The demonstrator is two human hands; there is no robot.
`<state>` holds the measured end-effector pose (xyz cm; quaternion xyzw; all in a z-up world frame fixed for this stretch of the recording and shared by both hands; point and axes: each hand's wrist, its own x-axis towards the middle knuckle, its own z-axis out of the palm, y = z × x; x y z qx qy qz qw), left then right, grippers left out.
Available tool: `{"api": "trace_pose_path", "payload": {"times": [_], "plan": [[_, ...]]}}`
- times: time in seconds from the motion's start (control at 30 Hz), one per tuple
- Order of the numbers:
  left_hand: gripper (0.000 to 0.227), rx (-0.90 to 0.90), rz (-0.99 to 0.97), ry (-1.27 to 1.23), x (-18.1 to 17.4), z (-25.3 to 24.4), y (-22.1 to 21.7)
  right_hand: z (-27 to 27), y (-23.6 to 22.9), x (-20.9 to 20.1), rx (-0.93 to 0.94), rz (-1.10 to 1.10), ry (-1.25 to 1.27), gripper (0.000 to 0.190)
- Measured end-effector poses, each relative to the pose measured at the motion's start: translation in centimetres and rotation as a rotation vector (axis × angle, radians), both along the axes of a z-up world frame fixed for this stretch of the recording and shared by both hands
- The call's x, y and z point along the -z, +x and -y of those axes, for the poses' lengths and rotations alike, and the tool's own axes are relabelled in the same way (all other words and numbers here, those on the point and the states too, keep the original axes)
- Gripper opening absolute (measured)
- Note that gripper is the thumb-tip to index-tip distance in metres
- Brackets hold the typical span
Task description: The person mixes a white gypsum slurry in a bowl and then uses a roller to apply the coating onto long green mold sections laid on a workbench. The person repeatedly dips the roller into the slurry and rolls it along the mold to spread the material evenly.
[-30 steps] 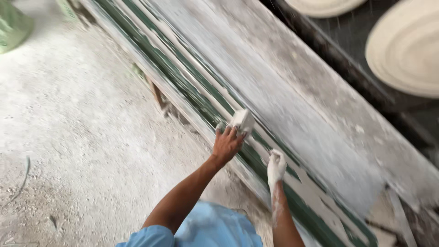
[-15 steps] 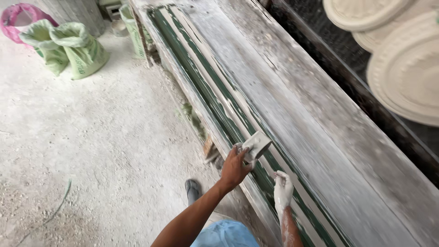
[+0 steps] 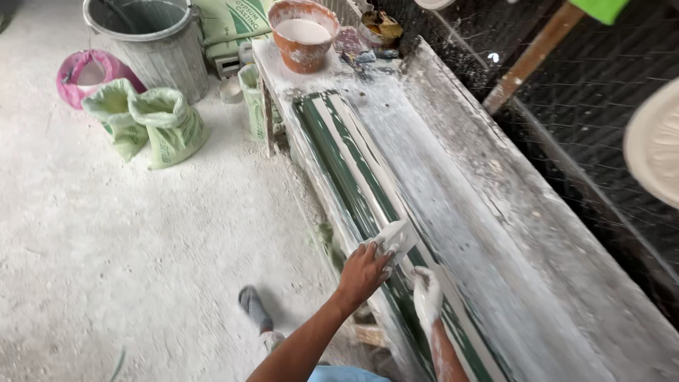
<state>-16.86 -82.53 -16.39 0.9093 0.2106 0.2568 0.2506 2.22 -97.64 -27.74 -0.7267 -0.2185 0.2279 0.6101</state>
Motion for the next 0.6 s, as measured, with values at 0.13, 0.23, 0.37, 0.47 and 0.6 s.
{"api": "trace_pose_path", "payload": {"times": [0.13, 0.23, 0.37, 0.47, 0.6], "plan": [[0.059, -0.148, 0.253, -0.295, 0.7, -11.6, 0.2, -9.6, -0.6, 0.7, -0.002, 0.166, 0.216, 0.021], [0.06, -0.27, 0.185, -0.538, -0.2, -20.7, 1.7, -15.6, -1.2, -0.5, 0.116, -0.028, -0.019, 0.015], [0.067, -0.243, 0.288, -0.703, -1.0, -33.5, 2.4, -22.8, -1.7, -2.6, 0.212, -0.093, -0.034, 0.018], [0.07, -0.118, 0.402, -1.053, -0.4, -40.2, 3.0, -26.2, -2.5, -3.0, 0.321, -0.085, -0.116, 0.018], [0.076, -0.116, 0.418, -0.971, -0.5, -49.6, 4.5, -32.9, -1.5, -3.3, 0.318, -0.049, -0.151, 0.02]]}}
